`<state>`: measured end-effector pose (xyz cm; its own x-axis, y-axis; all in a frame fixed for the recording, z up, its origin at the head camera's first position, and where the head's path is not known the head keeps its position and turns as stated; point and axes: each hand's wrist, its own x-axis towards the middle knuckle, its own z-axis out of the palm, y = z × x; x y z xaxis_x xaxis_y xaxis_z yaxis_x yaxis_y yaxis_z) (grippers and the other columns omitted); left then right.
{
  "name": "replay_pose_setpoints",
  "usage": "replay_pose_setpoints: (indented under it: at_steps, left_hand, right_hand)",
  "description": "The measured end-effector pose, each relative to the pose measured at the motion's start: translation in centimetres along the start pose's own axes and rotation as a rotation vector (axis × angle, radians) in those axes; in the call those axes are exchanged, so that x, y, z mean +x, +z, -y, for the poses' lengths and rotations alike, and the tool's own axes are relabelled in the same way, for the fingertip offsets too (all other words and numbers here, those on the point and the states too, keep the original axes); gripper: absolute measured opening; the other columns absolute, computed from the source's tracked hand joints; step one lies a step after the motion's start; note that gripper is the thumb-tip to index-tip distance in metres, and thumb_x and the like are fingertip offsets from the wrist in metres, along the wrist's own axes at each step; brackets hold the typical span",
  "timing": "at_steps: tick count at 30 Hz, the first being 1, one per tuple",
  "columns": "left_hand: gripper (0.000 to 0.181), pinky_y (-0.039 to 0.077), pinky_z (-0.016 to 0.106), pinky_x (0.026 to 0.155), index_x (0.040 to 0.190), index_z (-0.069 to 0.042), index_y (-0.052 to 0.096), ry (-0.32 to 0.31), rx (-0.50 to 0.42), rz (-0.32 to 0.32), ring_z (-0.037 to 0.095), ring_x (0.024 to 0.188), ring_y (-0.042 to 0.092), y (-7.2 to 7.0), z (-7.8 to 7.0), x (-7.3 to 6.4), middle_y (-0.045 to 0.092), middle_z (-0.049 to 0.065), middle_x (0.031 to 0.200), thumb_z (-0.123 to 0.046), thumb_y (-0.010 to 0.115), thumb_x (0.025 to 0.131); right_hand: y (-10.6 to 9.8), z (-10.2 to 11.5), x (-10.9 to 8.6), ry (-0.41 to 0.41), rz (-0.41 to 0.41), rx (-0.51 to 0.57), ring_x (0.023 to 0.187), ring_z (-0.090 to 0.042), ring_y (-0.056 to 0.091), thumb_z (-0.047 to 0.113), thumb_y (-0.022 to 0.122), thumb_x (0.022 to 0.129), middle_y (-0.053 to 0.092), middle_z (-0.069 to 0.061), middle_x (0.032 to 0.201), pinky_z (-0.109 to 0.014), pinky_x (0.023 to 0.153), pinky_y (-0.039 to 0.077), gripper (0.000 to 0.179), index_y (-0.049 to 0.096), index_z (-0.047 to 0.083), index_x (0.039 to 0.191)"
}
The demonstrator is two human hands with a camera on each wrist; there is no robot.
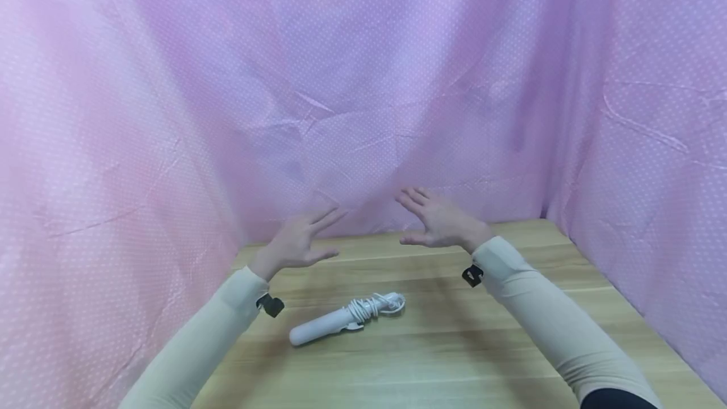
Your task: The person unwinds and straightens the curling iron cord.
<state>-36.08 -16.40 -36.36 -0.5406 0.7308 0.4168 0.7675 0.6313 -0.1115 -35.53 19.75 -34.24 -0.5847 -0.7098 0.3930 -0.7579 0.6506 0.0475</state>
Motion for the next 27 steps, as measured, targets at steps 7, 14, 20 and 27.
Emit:
replay_pose_setpoints:
  at_steps: [7,14,20,27]
  left_hand:
    - [0.066,0.043,0.047,0.103,0.145,-0.013,0.046,-0.112,-0.327,0.072,0.029,0.126,0.054,2.8,-0.4,-4.3,0.053,0.010,0.142,-0.040,0.069,0.088]
    - [0.051,0.055,0.039,0.081,0.134,-0.013,0.057,-0.218,-0.500,0.070,0.018,0.103,0.062,6.2,-1.3,-8.8,0.065,0.003,0.120,-0.033,0.071,0.089]
    - [0.043,0.054,0.033,0.075,0.125,-0.010,0.063,-0.294,-0.577,0.130,0.018,0.096,0.062,8.6,-2.0,-11.9,0.067,0.007,0.115,-0.033,0.070,0.090]
    - [0.046,0.052,0.028,0.072,0.119,-0.002,0.065,-0.345,-0.628,0.169,0.018,0.088,0.062,9.7,-2.5,-13.6,0.067,0.011,0.107,-0.035,0.072,0.087]
  right_hand:
    - [2.4,0.2,-0.6,-0.062,-0.044,0.155,0.115,-0.031,0.059,0.037,0.074,0.084,0.063,-0.013,0.127,-0.048,0.096,0.047,0.059,0.058,0.004,0.131]
    - [5.4,0.8,-1.3,-0.022,-0.022,0.241,0.100,-0.021,0.064,0.035,0.074,0.086,0.066,-0.006,0.120,-0.040,0.085,0.053,0.049,0.062,0.008,0.125]
    - [8.3,1.3,-1.5,-0.052,-0.033,0.269,0.077,-0.007,0.055,0.035,0.076,0.083,0.065,0.003,0.105,-0.022,0.066,0.047,0.047,0.064,0.010,0.121]
    - [10.3,2.5,-2.1,-0.023,0.063,0.369,0.080,-0.014,0.058,0.032,0.076,0.084,0.063,0.003,0.108,-0.022,0.068,0.046,0.048,0.063,0.010,0.124]
